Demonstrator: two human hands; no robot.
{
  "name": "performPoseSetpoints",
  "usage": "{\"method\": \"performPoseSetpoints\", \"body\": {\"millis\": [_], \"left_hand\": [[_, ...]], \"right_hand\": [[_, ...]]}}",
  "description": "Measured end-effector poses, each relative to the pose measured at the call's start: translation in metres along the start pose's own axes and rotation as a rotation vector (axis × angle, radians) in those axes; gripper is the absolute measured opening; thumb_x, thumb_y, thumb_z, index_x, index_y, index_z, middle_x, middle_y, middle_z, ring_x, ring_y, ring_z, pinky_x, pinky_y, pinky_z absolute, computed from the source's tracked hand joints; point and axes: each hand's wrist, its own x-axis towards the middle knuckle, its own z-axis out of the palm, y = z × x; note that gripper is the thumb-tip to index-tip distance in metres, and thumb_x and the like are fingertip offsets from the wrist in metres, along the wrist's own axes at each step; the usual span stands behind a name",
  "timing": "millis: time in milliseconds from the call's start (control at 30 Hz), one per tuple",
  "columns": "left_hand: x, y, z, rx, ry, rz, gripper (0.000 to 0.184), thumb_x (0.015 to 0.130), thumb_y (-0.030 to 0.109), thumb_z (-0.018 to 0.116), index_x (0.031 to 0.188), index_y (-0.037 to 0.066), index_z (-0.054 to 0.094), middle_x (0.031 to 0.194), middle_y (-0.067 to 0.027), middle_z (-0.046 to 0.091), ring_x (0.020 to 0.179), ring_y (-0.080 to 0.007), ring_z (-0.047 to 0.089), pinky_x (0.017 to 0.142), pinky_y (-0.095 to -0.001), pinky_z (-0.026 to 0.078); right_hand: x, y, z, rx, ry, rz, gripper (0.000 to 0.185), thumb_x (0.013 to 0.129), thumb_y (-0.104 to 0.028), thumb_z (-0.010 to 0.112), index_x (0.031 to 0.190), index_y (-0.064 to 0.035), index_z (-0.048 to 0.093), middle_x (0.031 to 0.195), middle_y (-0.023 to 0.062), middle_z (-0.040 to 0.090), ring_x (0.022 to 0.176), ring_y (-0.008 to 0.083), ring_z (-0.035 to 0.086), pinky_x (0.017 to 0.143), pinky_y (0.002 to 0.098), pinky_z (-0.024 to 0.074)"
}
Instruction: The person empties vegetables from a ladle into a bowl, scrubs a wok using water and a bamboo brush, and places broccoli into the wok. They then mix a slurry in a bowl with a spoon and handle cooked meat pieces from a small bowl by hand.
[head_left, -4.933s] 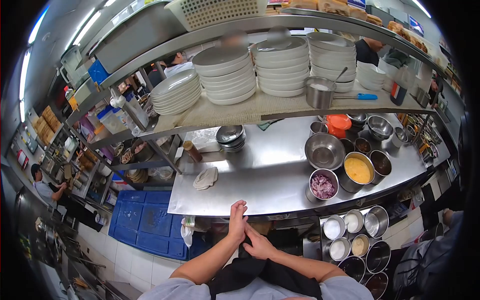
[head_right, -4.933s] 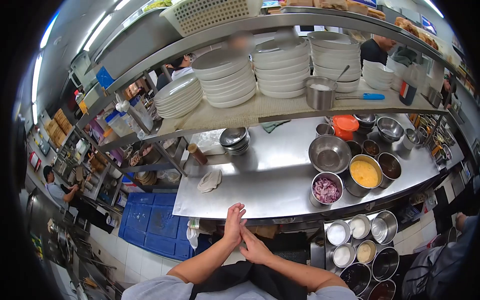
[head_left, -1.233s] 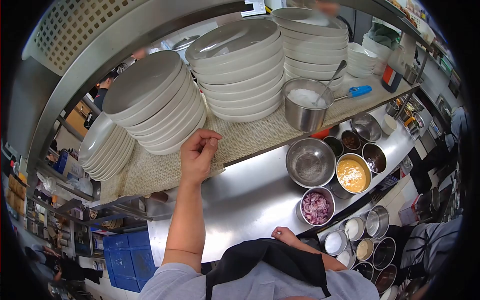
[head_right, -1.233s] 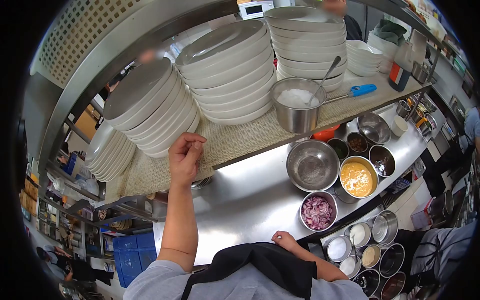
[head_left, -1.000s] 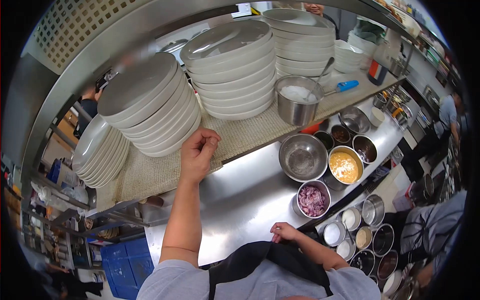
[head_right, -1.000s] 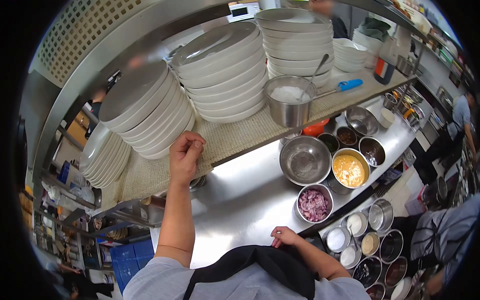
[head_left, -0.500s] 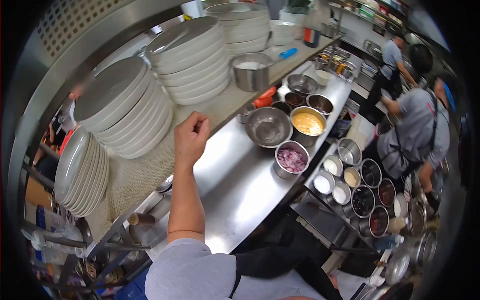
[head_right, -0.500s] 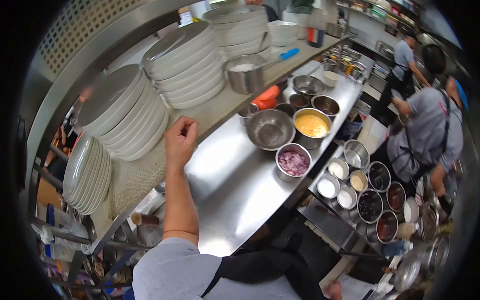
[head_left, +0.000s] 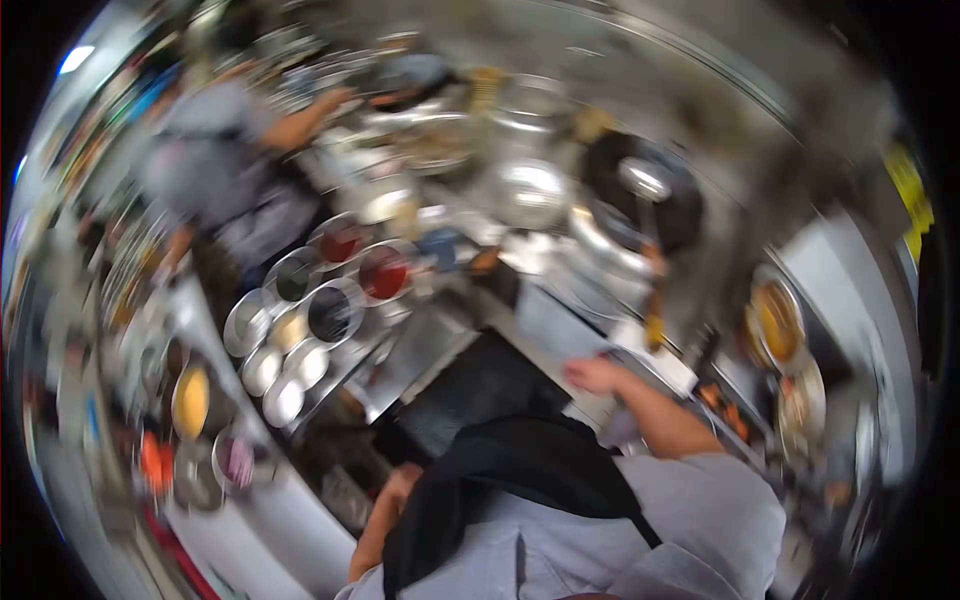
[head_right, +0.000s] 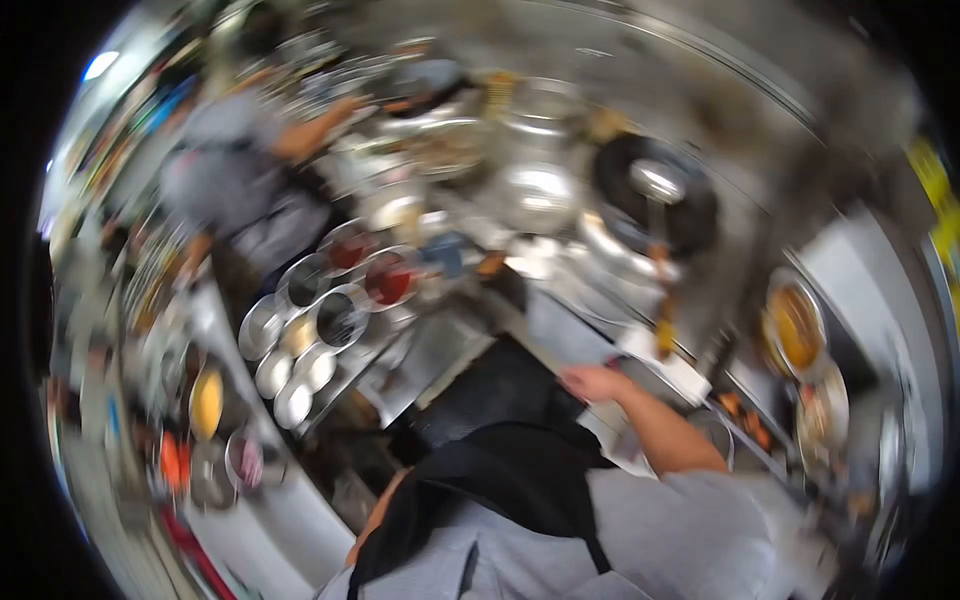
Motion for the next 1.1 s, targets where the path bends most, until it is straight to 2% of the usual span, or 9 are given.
{"method": "performPoseSetpoints", "body": {"millis": [67, 267, 333, 400, 567, 667, 733, 867, 1100], "left_hand": [[0.011, 0.034, 0.032, 0.195, -0.131, -0.192, 0.014, 0.086, 0.017, 0.058, 0.095, 0.008, 0.064, 0.082, -0.0034, 0.066, 0.074, -0.0178, 0.060, 0.069, -0.0331, 0.049], [0.126, 0.154, 0.027, 0.365, -0.043, 0.148, 0.015, 0.081, 0.020, 0.060, 0.088, 0.009, 0.068, 0.077, -0.0087, 0.068, 0.071, -0.0218, 0.065, 0.062, -0.0346, 0.053], [0.181, 0.200, 0.017, 0.101, -0.082, -0.207, 0.012, 0.082, 0.011, 0.050, 0.073, 0.008, 0.058, 0.060, -0.0061, 0.057, 0.046, -0.0156, 0.054, 0.032, -0.0283, 0.037], [0.215, 0.271, 0.016, 0.069, 0.093, -0.288, 0.013, 0.083, 0.013, 0.052, 0.090, 0.005, 0.060, 0.066, -0.0082, 0.060, 0.050, -0.0176, 0.057, 0.035, -0.0280, 0.041], [0.290, 0.364, 0.046, 0.085, -0.013, -0.200, 0.034, 0.080, 0.012, 0.059, 0.113, 0.011, 0.054, 0.086, -0.0079, 0.063, 0.062, -0.0153, 0.058, 0.049, -0.0312, 0.044], [0.301, 0.392, 0.077, 0.150, -0.147, -0.045, 0.035, 0.080, 0.011, 0.060, 0.115, 0.010, 0.054, 0.086, -0.0070, 0.063, 0.065, -0.0144, 0.058, 0.049, -0.0292, 0.044], [0.300, 0.391, 0.090, 0.179, -0.281, 0.110, 0.036, 0.081, 0.011, 0.060, 0.116, 0.007, 0.054, 0.085, -0.0065, 0.063, 0.065, -0.0142, 0.058, 0.049, -0.0284, 0.044], [0.290, 0.314, 0.060, 0.244, -0.280, -0.062, 0.029, 0.080, 0.008, 0.063, 0.108, 0.002, 0.058, 0.080, -0.0056, 0.062, 0.066, -0.0136, 0.059, 0.053, -0.0287, 0.045], [0.293, 0.398, 0.102, 0.275, -0.119, 0.427, 0.041, 0.079, 0.007, 0.065, 0.116, -0.004, 0.050, 0.099, -0.0139, 0.060, 0.090, -0.0227, 0.060, 0.082, -0.0327, 0.048]], "right_hand": [[-0.031, -0.012, -0.063, -0.169, 0.318, -0.254, 0.022, 0.090, -0.019, 0.048, 0.107, -0.0089, 0.055, 0.085, 0.0091, 0.061, 0.074, 0.0248, 0.059, 0.070, 0.0371, 0.0489], [-0.132, 0.064, -0.194, 0.388, 1.189, 0.124, 0.025, 0.087, -0.009, 0.053, 0.112, -0.0075, 0.055, 0.093, 0.0084, 0.065, 0.085, 0.0208, 0.064, 0.075, 0.0341, 0.0516], [-0.119, 0.090, -0.194, 0.752, 1.181, 0.294, 0.029, 0.091, -0.018, 0.054, 0.118, -0.0099, 0.053, 0.098, 0.0110, 0.064, 0.088, 0.0251, 0.063, 0.078, 0.0376, 0.0518], [-0.088, 0.098, -0.183, 1.788, 0.887, 0.161, 0.035, 0.093, -0.028, 0.053, 0.124, -0.0122, 0.047, 0.103, 0.0141, 0.061, 0.086, 0.0280, 0.062, 0.072, 0.0406, 0.0524], [0.022, 0.109, -0.187, 2.001, 0.797, -0.276, 0.034, 0.091, -0.026, 0.056, 0.120, -0.0121, 0.044, 0.101, 0.0161, 0.060, 0.073, 0.0242, 0.057, 0.059, 0.0362, 0.0499], [0.002, 0.115, -0.226, 1.310, 0.941, 0.224, 0.042, 0.083, -0.005, 0.054, 0.123, -0.0154, 0.043, 0.098, 0.0179, 0.061, 0.077, 0.0279, 0.060, 0.063, 0.0395, 0.0507], [-0.014, 0.162, -0.211, -0.125, 1.294, 0.282, 0.061, 0.078, -0.002, 0.052, 0.134, -0.0221, 0.038, 0.101, 0.0208, 0.060, 0.092, 0.0365, 0.060, 0.076, 0.0466, 0.0495], [-0.099, 0.084, -0.159, -0.134, 1.136, 0.716, 0.081, 0.075, 0.002, 0.049, 0.143, -0.0341, 0.025, 0.113, 0.0209, 0.055, 0.102, 0.0414, 0.056, 0.086, 0.0487, 0.0453], [-0.113, 0.074, -0.044, -0.034, 1.218, 0.767, 0.068, 0.075, 0.005, 0.046, 0.140, -0.0060, 0.033, 0.141, 0.0173, 0.039, 0.125, 0.0376, 0.041, 0.101, 0.0410, 0.0374]]}}
